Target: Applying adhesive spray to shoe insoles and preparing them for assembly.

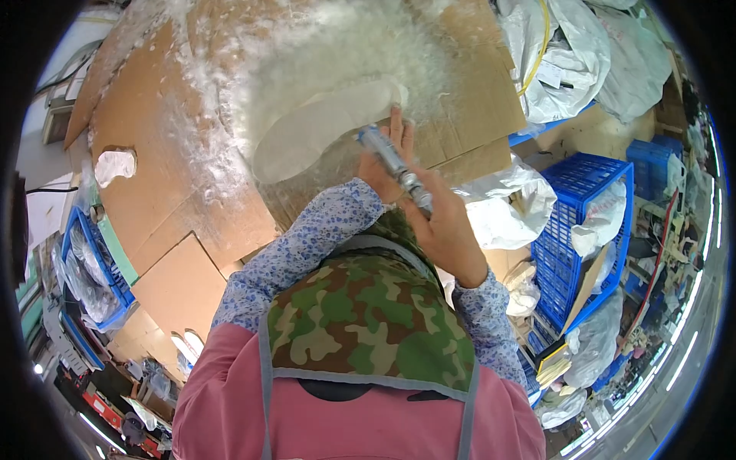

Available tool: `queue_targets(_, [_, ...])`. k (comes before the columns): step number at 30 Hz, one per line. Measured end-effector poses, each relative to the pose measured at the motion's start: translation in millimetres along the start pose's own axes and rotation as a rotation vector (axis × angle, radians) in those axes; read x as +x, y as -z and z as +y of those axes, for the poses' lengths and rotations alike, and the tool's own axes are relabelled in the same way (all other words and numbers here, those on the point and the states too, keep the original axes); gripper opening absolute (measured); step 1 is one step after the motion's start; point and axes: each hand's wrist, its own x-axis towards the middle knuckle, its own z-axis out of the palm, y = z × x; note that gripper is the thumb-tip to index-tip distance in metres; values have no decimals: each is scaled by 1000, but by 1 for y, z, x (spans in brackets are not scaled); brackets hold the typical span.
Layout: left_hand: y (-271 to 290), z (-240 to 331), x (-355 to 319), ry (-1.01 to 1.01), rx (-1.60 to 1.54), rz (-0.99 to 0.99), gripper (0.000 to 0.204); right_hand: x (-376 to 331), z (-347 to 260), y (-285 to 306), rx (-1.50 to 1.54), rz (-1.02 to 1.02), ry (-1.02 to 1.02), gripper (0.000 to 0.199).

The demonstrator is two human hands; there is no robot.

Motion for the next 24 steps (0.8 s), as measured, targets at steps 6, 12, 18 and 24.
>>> queue_targets(6, [-6,4,14,134,295,-480,68,5,1,-6,-57,2,83,31])
queue_targets(12, [-30,-13,-4,-50,61,200,62,5,6,0,-26,7,-9,30])
queue_targets(18, [-4,2,3,-16,282,-328,47,7,13,12,-74,87,-45,26])
queue_targets(24, [-11,2,4,9,368,-133,31,8,14,19,-136,143,-61,27])
